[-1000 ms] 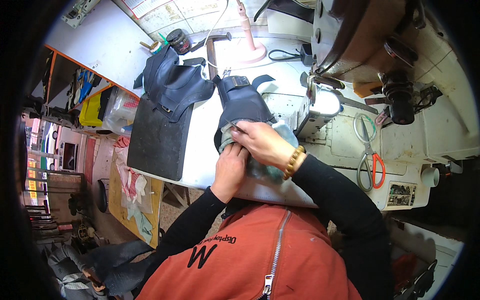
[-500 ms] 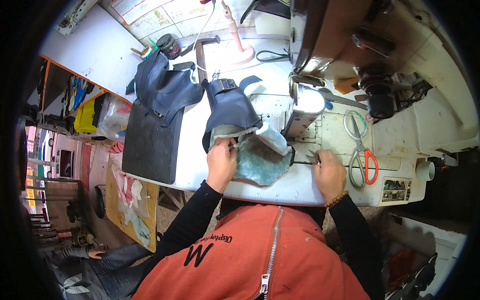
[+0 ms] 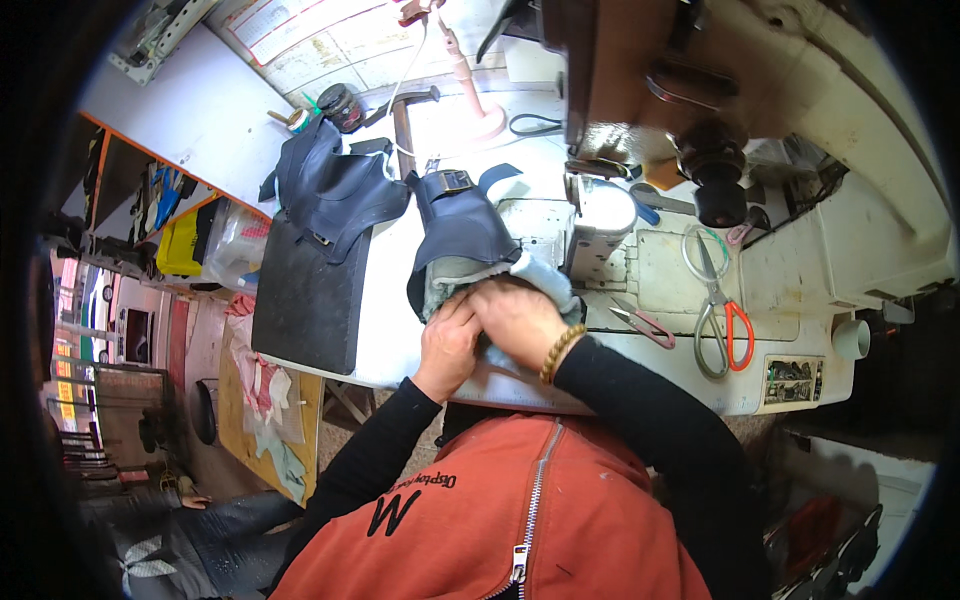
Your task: The person aligns and sews a black leather boot piece using an industrial sewing machine. They guide the material under the needle, trim threads, and inspect the seam. A second person briefly assists by handing over a leather piece.
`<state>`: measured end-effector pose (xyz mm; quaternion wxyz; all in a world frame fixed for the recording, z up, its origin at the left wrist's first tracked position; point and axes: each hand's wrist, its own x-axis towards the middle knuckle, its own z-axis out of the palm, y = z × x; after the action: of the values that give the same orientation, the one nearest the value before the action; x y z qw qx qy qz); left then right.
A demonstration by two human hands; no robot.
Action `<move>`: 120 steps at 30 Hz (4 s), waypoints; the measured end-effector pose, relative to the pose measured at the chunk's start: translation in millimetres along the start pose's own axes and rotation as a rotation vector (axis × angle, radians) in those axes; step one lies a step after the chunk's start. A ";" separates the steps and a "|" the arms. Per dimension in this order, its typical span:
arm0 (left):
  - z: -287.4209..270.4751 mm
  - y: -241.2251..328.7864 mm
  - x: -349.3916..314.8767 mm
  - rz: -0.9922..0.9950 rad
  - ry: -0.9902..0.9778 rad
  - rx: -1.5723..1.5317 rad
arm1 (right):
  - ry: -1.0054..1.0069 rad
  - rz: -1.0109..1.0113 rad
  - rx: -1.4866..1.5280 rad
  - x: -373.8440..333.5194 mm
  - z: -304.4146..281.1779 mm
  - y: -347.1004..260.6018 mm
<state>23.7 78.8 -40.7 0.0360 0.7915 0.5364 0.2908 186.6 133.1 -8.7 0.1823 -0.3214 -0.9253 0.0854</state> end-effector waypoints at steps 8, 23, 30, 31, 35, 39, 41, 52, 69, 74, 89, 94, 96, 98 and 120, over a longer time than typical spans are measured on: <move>-24.0 -63.5 15.3 -0.425 -0.233 -0.387 | -0.246 -0.075 0.003 -11.6 -7.1 5.3; 3.6 -20.5 13.1 -0.051 -0.308 -0.111 | -0.188 -0.390 -0.133 -38.1 -1.2 5.0; -47.7 -32.3 -3.7 -0.330 -0.013 -0.568 | -0.336 -0.262 -0.121 -32.4 -17.4 -5.0; -51.4 -28.5 -14.2 -0.435 0.095 -0.512 | -0.238 -0.205 -0.039 -27.2 -17.1 -8.3; -28.6 -15.0 -37.6 -0.733 0.376 -0.559 | -0.246 0.116 0.393 -0.1 1.4 -21.9; -3.8 -25.2 -37.9 -0.917 0.477 -0.694 | -0.077 -0.064 0.090 9.4 26.5 -27.4; -1.2 -34.6 -32.9 -0.932 0.338 -0.826 | -0.058 0.087 0.331 7.8 30.9 -24.4; -53.6 21.3 11.9 -0.472 0.271 -0.684 | -0.221 0.562 1.087 42.1 -33.4 -24.7; -90.0 30.1 -16.0 -0.748 0.068 -0.936 | 0.045 0.862 1.927 -7.3 -63.9 5.2; -61.5 22.0 -1.7 -0.721 0.215 -1.182 | 0.048 0.886 1.893 -17.5 -55.6 7.1; -36.3 -8.2 40.4 -0.983 -0.021 -2.025 | 0.101 0.796 1.669 -17.4 -59.7 9.7; -60.9 19.4 37.9 -0.525 -0.013 -1.415 | -0.085 0.648 1.559 -7.9 -98.5 18.2; -75.2 25.3 37.7 -0.176 -0.024 -0.968 | -0.156 0.574 1.498 -3.0 -117.8 19.1; -87.5 31.6 39.4 0.081 0.022 -0.327 | -0.280 0.577 1.342 -3.5 -143.1 23.0; -57.3 73.5 2.1 -0.682 -0.207 -1.317 | -0.008 0.426 0.757 -21.5 -161.0 41.0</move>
<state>56.5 35.0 34.8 0.6408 0.4195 0.4607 0.4486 288.6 158.1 121.9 0.2620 -0.4156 -0.7424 0.4556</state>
